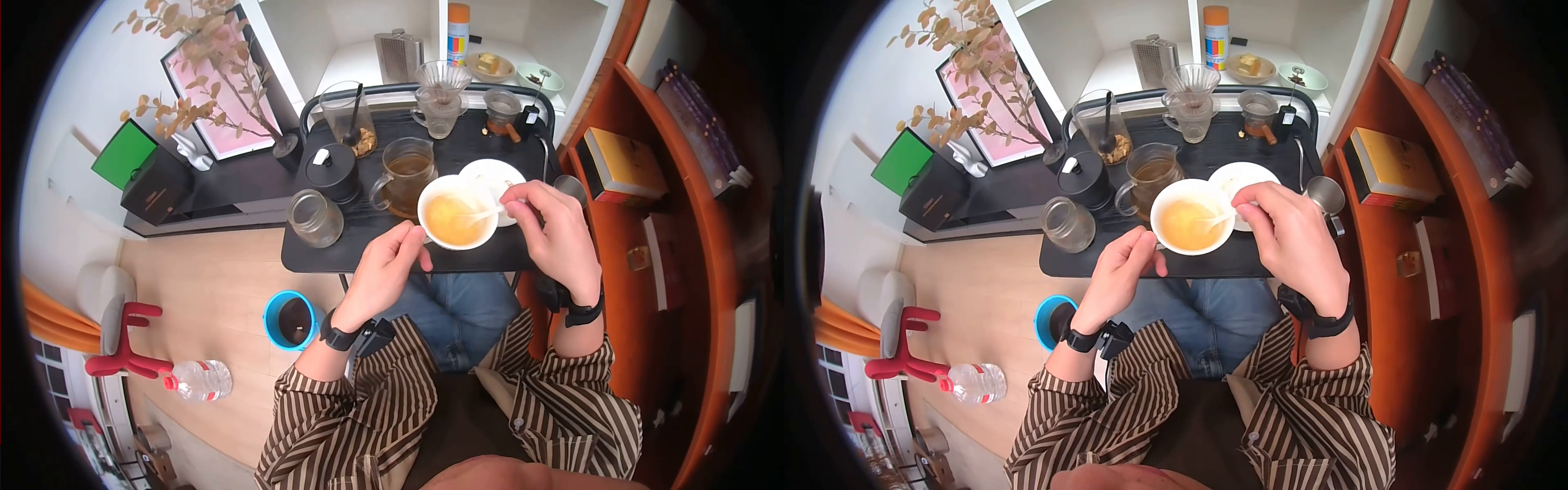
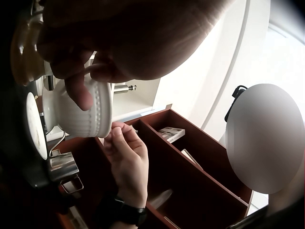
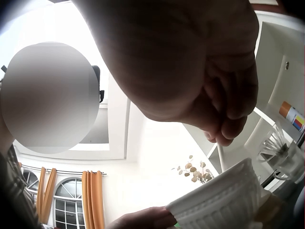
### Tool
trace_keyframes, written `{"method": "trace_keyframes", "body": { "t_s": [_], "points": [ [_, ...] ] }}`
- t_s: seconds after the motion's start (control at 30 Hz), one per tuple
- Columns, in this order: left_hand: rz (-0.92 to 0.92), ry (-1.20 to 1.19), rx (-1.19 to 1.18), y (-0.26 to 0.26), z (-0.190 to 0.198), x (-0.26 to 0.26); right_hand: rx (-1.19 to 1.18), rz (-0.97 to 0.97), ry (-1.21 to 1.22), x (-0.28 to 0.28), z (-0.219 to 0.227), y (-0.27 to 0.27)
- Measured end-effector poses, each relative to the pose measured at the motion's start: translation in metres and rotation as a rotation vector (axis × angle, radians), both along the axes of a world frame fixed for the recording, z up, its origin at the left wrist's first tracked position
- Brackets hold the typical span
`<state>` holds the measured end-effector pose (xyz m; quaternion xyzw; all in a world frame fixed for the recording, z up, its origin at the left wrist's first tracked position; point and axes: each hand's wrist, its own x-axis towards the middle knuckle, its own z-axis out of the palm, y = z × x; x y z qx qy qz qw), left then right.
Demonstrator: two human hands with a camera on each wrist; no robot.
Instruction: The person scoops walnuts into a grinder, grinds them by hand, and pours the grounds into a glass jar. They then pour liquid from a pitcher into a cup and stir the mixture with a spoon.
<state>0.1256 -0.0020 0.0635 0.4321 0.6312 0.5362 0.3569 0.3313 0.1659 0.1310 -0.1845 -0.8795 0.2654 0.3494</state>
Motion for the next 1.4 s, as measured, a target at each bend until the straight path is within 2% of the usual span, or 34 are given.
{"method": "trace_keyframes", "body": {
  "t_s": [0.07,0.27,0.37,0.5,0.6,0.8,1.1,1.2,1.33,1.4],
  "points": [
    [-0.018,-0.029,0.031,-0.007,-0.004,-0.002,-0.037,0.071,0.003,-0.003,0.000,-0.005],
    [0.002,0.023,-0.013,-0.033,0.009,-0.004,0.103,0.007,0.025,-0.006,0.002,-0.012],
    [-0.013,0.011,0.007,-0.044,0.012,-0.005,-0.030,0.080,-0.066,0.003,0.013,-0.021],
    [-0.040,-0.046,0.014,-0.059,0.023,-0.004,-0.010,0.198,0.037,0.000,0.009,-0.029],
    [-0.049,-0.061,0.019,-0.070,0.028,-0.003,0.141,0.114,0.070,0.000,0.010,-0.033],
    [-0.069,-0.142,0.047,-0.080,0.030,-0.002,0.047,0.206,0.050,0.012,0.021,-0.047],
    [-0.087,-0.208,0.110,-0.096,0.045,0.012,-0.059,0.225,0.081,0.027,0.030,-0.053],
    [-0.080,-0.204,0.069,-0.109,0.061,0.017,-0.136,0.251,0.159,0.031,0.031,-0.058],
    [-0.060,-0.191,0.167,-0.117,0.073,0.029,-0.126,0.275,0.280,0.033,0.035,-0.069],
    [-0.084,-0.099,0.224,-0.121,0.079,0.031,-0.112,0.287,0.320,0.036,0.038,-0.075]
  ]
}}
